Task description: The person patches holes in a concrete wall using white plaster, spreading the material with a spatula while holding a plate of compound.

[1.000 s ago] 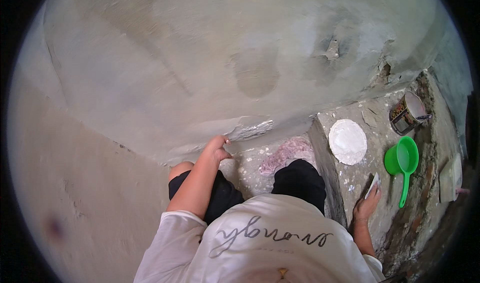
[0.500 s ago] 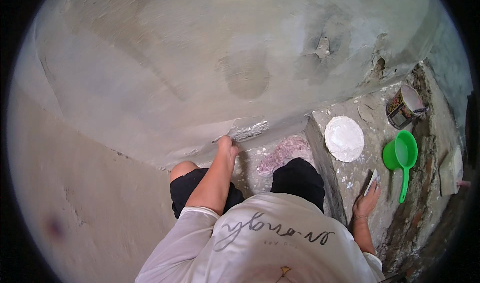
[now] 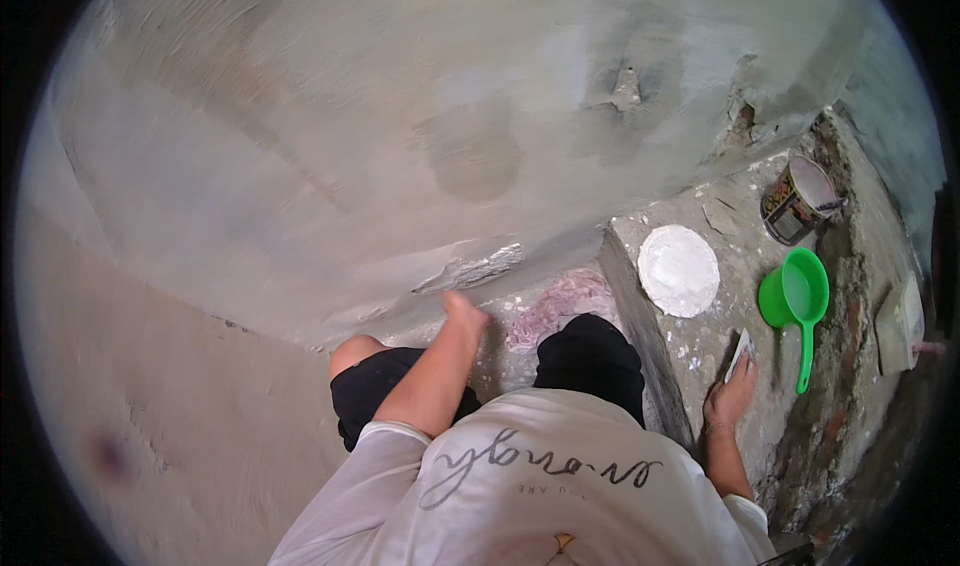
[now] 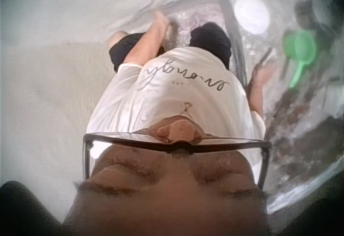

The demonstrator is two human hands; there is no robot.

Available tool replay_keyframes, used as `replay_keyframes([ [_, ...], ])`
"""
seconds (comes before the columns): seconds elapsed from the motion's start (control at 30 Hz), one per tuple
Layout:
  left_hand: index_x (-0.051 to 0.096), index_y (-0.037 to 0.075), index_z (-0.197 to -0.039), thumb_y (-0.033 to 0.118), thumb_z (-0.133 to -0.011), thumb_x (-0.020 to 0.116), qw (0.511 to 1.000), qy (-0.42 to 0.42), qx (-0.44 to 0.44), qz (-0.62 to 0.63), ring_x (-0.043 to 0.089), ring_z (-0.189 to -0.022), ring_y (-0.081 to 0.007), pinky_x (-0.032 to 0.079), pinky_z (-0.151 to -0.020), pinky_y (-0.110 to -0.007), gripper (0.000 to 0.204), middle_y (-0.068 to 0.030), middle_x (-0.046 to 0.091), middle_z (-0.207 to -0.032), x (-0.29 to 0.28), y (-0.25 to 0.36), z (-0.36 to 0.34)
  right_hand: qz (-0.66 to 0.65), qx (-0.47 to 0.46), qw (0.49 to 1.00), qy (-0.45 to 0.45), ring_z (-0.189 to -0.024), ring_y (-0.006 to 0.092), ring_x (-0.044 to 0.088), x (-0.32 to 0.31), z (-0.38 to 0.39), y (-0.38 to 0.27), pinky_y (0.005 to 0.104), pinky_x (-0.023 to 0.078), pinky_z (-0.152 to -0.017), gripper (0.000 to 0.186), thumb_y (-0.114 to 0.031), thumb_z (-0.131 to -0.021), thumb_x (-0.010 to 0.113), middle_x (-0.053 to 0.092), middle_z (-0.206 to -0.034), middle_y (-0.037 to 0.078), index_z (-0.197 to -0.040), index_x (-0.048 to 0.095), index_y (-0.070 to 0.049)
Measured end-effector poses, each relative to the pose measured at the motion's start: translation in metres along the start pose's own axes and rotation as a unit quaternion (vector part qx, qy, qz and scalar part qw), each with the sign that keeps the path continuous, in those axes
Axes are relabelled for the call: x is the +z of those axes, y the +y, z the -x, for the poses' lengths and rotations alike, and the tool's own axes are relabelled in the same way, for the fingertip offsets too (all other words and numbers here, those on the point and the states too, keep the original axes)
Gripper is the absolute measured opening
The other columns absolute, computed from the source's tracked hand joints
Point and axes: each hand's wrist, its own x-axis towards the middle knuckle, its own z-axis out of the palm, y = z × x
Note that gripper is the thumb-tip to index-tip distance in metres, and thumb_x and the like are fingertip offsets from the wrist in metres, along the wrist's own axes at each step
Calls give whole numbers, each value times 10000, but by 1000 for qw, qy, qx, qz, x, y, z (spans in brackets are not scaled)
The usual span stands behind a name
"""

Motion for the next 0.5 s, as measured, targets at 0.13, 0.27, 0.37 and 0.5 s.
replay_keyframes([
  [0.13,159,103,-1491,449,-954,182,987,-57,24,146,120,-1420,-377,77,-1105,-628,639,-132,144,-1551,19,16,-46,22,23,999,-8,-1171,426,458,-4,-2,-4,447,384,-979,641,61,-697,555,470,-1270,256,-1326,449,-3],
  [0.27,172,114,-1491,441,-948,206,978,-160,18,132,172,-1406,-388,132,-1115,-595,635,-131,126,-1553,26,17,-38,30,19,999,-22,-1166,415,457,-5,-3,0,450,382,-978,665,45,-689,571,469,-1265,244,-1336,436,-28],
  [0.37,161,119,-1492,466,-951,232,985,-137,-4,105,191,-1392,-414,161,-1115,-579,647,-151,115,-1550,42,2,-1,22,34,998,-48,-1145,400,462,-15,-6,-8,440,388,-965,677,36,-683,588,465,-1245,238,-1338,430,-31],
  [0.5,135,87,-1487,528,-954,252,994,-107,-1,11,197,-1381,-433,202,-1105,-567,701,-197,119,-1534,36,-17,2,22,67,995,-70,-1165,409,454,-14,-5,-14,435,383,-982,685,30,-677,596,462,-1257,240,-1339,430,-29],
])
